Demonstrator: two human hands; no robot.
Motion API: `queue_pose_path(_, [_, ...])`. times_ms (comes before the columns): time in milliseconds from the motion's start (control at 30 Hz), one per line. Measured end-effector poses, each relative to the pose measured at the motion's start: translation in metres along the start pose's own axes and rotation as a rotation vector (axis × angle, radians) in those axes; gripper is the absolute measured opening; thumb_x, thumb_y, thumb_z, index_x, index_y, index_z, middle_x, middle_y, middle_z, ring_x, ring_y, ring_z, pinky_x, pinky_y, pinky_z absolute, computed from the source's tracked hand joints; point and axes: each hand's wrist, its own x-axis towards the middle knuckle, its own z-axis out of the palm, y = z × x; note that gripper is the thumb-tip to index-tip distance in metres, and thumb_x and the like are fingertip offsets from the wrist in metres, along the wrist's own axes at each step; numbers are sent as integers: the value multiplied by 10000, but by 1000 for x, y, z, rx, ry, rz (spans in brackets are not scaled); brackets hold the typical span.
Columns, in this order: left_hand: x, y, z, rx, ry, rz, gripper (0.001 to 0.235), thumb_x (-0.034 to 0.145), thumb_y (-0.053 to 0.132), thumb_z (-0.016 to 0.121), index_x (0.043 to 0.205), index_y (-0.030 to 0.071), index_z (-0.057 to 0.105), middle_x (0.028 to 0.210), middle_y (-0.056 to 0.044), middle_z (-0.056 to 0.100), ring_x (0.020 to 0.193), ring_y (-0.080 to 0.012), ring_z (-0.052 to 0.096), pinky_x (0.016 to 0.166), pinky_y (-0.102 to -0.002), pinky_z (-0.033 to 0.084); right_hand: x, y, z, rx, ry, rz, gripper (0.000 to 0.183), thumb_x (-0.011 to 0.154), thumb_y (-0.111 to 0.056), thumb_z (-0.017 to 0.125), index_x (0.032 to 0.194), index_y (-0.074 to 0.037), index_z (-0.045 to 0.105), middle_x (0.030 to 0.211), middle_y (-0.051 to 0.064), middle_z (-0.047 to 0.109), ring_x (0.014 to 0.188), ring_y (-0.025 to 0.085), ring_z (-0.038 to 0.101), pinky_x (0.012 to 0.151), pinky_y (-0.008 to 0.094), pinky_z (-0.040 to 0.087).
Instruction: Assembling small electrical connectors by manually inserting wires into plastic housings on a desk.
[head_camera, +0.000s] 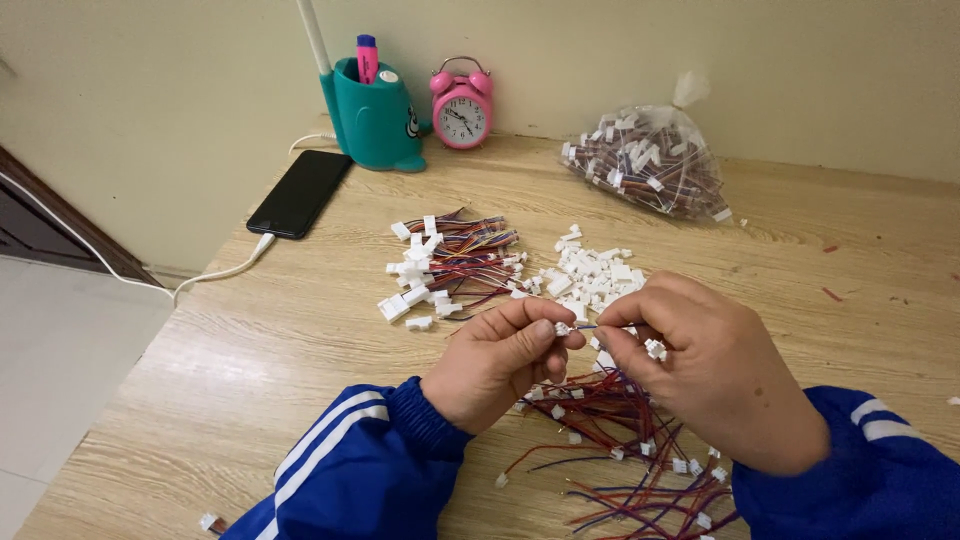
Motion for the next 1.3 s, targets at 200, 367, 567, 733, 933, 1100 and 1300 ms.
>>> queue_pose_path(200, [1,0,-2,-2,-26,-11,211,965,75,570,1155,1,623,959,-178,686,664,-153,618,585,-230,514,1,-4,-1,-2,-5,21,64,847,-187,661,784,-175,667,697,-26,624,649,143,586,627,288,432])
queue_pose_path(367, [0,1,0,5,12,-25,227,958,95,580,1160,5,633,958,-183,691,655,-150,612,589,-227,508,1,-2,-1,9,-18,9,76,854,-196,657,783,-172,669,683,-21,617,638,148,580,637,289,427])
queue_pose_path(567, [1,-1,-2,2,19,-12,225,956,105,586,1153,11,640,955,-179,697,650,-149,617,579,-226,499,1,0,0,-3,-30,43,104,856,-217,645,764,-173,667,665,-16,610,623,154,578,621,298,422])
queue_pose_path(733, [1,-2,-2,3,8,-8,232,952,108,591,1157,9,634,953,-168,694,648,-144,611,561,-218,481,1,1,1,-1,-43,43,135,864,-232,638,748,-169,663,668,-12,626,629,158,588,638,301,425])
queue_pose_path(933, [0,-1,-2,2,14,-13,231,953,87,585,1157,-6,641,976,-204,690,654,-146,606,576,-233,504,0,1,1,10,-38,65,104,840,-224,665,743,-189,673,665,-36,625,607,131,578,609,276,417])
queue_pose_path(1100, [1,-2,-4,47,7,-9,252,934,119,618,1157,9,654,947,-171,693,660,-164,593,590,-223,479,-1,9,3,-23,-91,25,89,839,-238,660,766,-187,665,691,-25,648,638,157,610,635,300,432])
queue_pose_path(1300, [0,-1,-2,73,3,5,244,950,117,594,1155,-4,648,950,-170,678,638,-154,575,555,-241,490,0,6,3,7,-103,143,121,831,-244,647,736,-182,686,694,-42,689,637,137,631,642,294,447])
